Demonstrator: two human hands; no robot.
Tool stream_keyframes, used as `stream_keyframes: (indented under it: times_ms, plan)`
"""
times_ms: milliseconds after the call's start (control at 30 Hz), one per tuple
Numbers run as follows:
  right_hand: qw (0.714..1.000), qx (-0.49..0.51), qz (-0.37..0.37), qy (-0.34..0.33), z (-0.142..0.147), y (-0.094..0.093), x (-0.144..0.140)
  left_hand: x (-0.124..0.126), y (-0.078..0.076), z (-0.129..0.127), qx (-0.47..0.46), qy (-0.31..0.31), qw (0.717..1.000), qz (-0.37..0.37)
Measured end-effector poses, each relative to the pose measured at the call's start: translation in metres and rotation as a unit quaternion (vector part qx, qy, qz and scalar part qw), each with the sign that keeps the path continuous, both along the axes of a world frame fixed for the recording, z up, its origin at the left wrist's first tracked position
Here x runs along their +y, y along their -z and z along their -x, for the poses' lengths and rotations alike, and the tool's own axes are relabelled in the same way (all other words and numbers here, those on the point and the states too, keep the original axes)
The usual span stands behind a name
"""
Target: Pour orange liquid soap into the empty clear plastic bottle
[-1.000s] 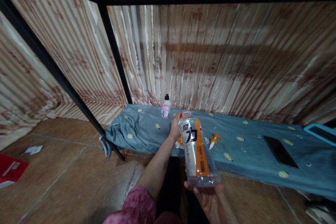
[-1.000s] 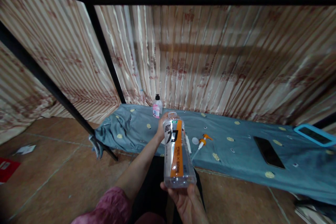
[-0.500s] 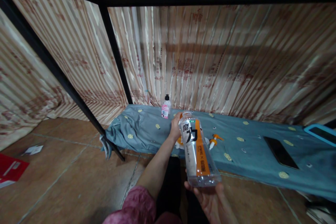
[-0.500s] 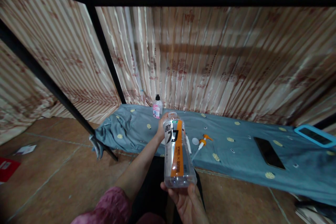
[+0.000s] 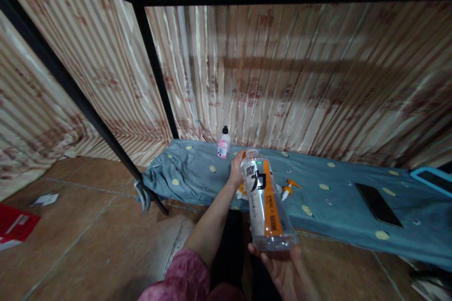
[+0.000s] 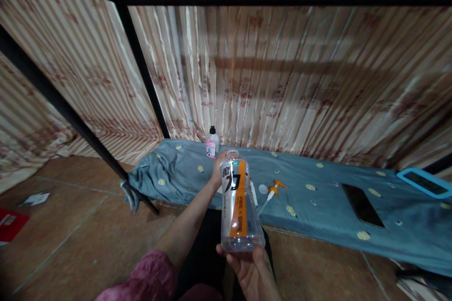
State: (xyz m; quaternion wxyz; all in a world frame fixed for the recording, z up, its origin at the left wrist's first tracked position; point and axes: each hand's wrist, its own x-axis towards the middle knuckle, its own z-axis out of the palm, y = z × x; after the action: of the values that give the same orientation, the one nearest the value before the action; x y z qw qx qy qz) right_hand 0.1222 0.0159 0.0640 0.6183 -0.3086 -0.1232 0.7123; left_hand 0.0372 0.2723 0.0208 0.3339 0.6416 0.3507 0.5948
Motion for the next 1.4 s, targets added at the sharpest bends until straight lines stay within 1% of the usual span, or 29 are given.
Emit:
stream_keyframes:
  times_ms: [133, 300, 500, 700, 967, 1233, 1400]
  plan:
    - [1.0, 0.0, 0.0, 0.0, 0.0003, -0.0006, -0.0002, 0.0008, 0.0003, -0.0004, 0.002, 0.0, 1.0, 0.003]
    - [1.0, 0.006, -0.003, 0.004, -0.0006, 0.0037, -0.0001, -0.0005, -0.002, 0.0001, 0.021, -0.012, 1.0, -0.011]
    - [1.0, -0.007, -0.012, 0.009, -0.0019, 0.0046, -0.0006, -0.0015, -0.0028, -0.0002, 0.037, -0.019, 0.999, 0.0]
    - [1.0, -0.023, 0.004, 0.016, -0.0025, 0.0005, -0.0008, -0.0014, -0.004, 0.0002, 0.047, -0.024, 0.999, -0.011]
    - [0.999, -0.028, 0.011, 0.019, -0.004, 0.0027, 0.0003, 0.0018, -0.0015, -0.0008, 0.063, -0.032, 0.997, -0.005]
    - [1.0, -0.024, 0.007, 0.015, -0.0043, -0.0008, 0.0001, -0.0001, -0.0035, -0.0002, 0.054, -0.029, 0.998, 0.0]
    - [1.0, -0.024, 0.008, 0.015, -0.0053, 0.0007, 0.0003, -0.0005, -0.0052, -0.0002, 0.054, -0.032, 0.998, -0.007]
